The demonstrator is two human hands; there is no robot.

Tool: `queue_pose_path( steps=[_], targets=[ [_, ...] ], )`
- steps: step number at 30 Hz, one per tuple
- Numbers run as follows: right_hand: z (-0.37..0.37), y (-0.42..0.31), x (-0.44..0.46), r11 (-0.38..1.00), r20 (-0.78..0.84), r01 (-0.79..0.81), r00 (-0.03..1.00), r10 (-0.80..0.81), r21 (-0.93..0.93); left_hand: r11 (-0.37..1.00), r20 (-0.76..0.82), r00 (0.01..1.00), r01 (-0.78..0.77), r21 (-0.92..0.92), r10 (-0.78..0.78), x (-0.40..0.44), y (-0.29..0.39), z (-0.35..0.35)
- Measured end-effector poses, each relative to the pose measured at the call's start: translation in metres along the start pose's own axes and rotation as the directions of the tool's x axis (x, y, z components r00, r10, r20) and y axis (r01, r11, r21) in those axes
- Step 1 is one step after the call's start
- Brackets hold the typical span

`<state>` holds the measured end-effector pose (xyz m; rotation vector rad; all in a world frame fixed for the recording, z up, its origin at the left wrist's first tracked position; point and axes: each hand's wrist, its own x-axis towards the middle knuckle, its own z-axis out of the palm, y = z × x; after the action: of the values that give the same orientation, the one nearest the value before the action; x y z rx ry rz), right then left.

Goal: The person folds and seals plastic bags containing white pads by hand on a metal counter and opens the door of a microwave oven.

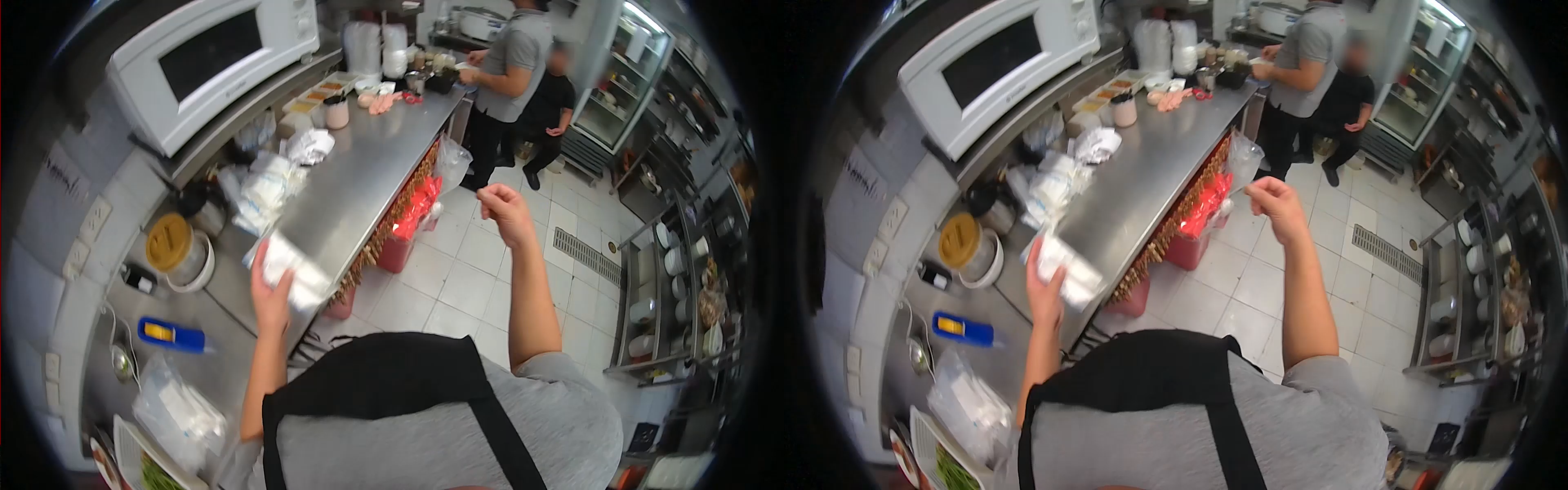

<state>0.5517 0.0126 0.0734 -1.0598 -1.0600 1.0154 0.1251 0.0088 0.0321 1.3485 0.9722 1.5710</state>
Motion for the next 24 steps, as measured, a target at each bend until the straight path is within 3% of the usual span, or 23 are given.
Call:
queue_pose_path(
  steps=[7,11,15,16,20,24],
  targets=[
    [0.039,-0.004,-0.040,0.997,0.246,0.011,0.969,0.010,-0.081,0.992,0.170,0.980,-0.111,0.059,0.100,-0.017,0.014,0.143],
    [0.013,0.005,-0.055,0.995,0.256,-0.029,0.965,0.052,-0.093,0.997,0.182,0.980,-0.077,0.003,0.075,-0.041,0.010,0.194],
    [-0.020,0.015,-0.067,0.933,0.218,0.010,0.973,0.073,-0.360,0.935,0.252,0.960,-0.195,0.295,0.121,-0.065,0.013,0.233],
    [-0.026,0.015,-0.072,0.931,0.177,0.000,0.982,0.070,-0.365,0.953,0.273,0.958,-0.158,0.259,0.085,-0.071,0.010,0.243],
    [-0.052,0.019,-0.090,0.883,0.195,0.202,0.972,-0.129,-0.423,0.948,0.274,0.960,-0.136,0.287,0.055,-0.090,0.001,0.269],
    [-0.067,0.015,-0.103,0.920,0.149,0.008,0.987,0.056,-0.392,0.958,0.327,0.945,-0.074,0.278,-0.022,-0.101,0.001,0.284]
  ],
)
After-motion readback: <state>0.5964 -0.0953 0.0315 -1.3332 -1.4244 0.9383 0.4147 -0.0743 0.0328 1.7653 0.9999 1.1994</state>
